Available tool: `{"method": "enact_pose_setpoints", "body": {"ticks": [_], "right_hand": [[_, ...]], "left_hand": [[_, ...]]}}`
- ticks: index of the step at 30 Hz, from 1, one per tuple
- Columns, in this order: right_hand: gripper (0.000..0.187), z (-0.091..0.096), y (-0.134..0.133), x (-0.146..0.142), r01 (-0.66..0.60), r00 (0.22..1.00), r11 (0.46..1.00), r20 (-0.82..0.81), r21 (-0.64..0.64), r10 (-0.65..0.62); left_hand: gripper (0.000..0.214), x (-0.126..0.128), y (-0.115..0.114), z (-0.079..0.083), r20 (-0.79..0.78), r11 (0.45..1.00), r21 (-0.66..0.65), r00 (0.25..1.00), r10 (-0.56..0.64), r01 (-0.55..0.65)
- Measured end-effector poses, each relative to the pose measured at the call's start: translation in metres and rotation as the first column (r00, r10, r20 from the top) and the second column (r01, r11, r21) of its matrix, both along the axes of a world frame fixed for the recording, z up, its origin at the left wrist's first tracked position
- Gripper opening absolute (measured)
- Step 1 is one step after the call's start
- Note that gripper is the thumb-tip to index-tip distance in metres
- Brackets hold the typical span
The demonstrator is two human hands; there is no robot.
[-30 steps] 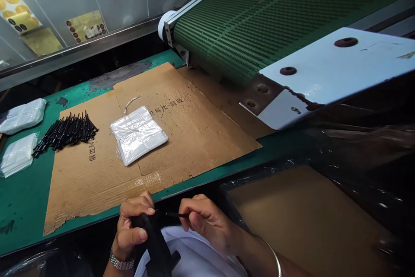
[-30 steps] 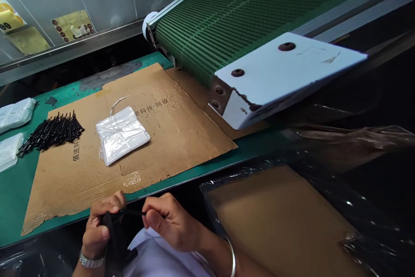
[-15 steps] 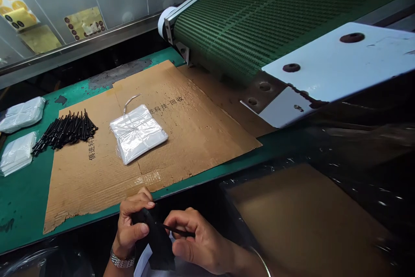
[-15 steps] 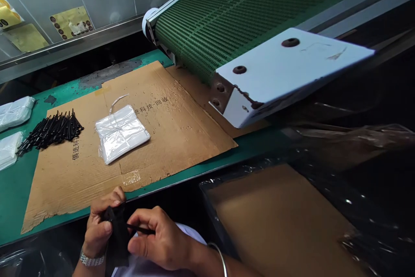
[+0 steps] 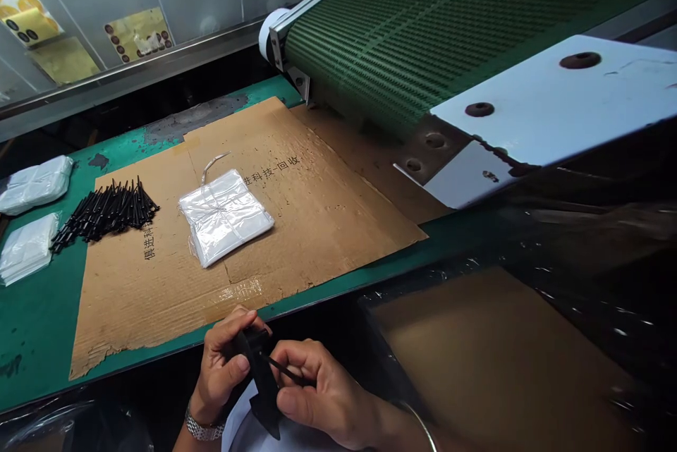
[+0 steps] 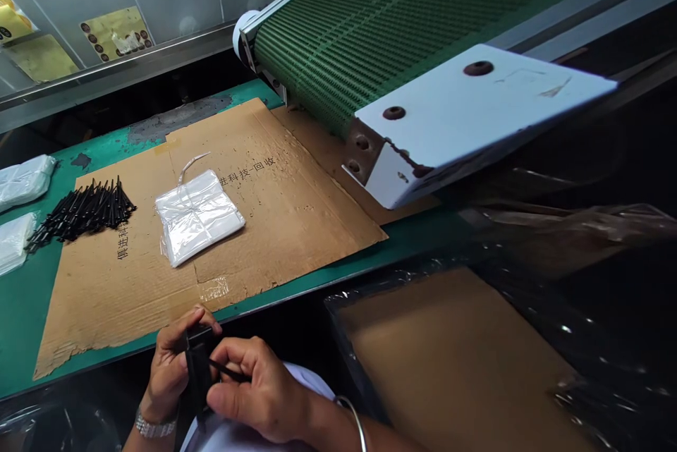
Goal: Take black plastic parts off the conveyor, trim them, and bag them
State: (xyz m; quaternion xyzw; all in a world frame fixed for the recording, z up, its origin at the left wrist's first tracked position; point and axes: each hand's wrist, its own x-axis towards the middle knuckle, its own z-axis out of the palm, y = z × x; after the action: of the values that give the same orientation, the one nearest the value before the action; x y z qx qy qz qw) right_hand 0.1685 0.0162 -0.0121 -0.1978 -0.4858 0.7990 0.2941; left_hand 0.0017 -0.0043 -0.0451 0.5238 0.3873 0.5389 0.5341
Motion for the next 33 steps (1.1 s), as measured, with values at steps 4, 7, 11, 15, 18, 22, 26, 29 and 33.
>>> {"method": "enact_pose_setpoints", "body": {"ticks": [4,7,11,15,18,22,26,29,33], "right_hand": [[0.032,0.0,0.001,0.002,0.089,0.995,0.992,0.027,0.089,-0.092],[0.029,-0.001,0.003,0.002,0.174,0.974,0.928,0.083,0.33,-0.212],[0.025,-0.009,0.004,-0.001,0.231,0.919,0.632,0.048,0.739,-0.391],[0.026,-0.015,0.002,-0.002,0.051,0.923,0.386,0.104,0.921,-0.37],[0.04,-0.012,0.002,0.004,0.027,0.913,0.381,0.132,0.924,-0.386],[0.048,0.002,0.012,0.008,0.099,0.885,0.41,0.109,0.906,-0.454],[0.043,0.011,0.028,0.0,0.037,0.843,0.332,0.15,0.943,-0.517],[0.044,0.012,0.035,-0.006,-0.062,0.819,0.272,0.205,0.96,-0.536],[0.044,0.009,0.037,-0.008,-0.16,0.807,0.191,0.239,0.969,-0.539]], "left_hand": [[0.065,0.008,-0.003,0.003,-0.035,0.984,-0.108,0.99,0.136,-0.139],[0.063,0.019,-0.009,0.009,0.085,0.899,-0.379,0.959,0.271,-0.221],[0.039,0.029,-0.015,0.018,0.399,0.697,-0.712,0.865,0.304,0.083],[0.023,0.029,-0.009,0.024,0.524,0.587,-0.782,0.732,0.435,0.211],[0.012,0.026,-0.003,0.024,0.506,0.631,-0.771,0.689,0.52,0.09],[0.031,0.028,0.0,0.026,0.438,0.728,-0.678,0.74,0.511,-0.101],[0.053,0.03,-0.002,0.029,0.413,0.747,-0.661,0.795,0.445,-0.074],[0.062,0.03,-0.004,0.029,0.375,0.725,-0.684,0.813,0.445,-0.08],[0.061,0.027,-0.005,0.025,0.354,0.701,-0.704,0.8,0.484,-0.113]]}}
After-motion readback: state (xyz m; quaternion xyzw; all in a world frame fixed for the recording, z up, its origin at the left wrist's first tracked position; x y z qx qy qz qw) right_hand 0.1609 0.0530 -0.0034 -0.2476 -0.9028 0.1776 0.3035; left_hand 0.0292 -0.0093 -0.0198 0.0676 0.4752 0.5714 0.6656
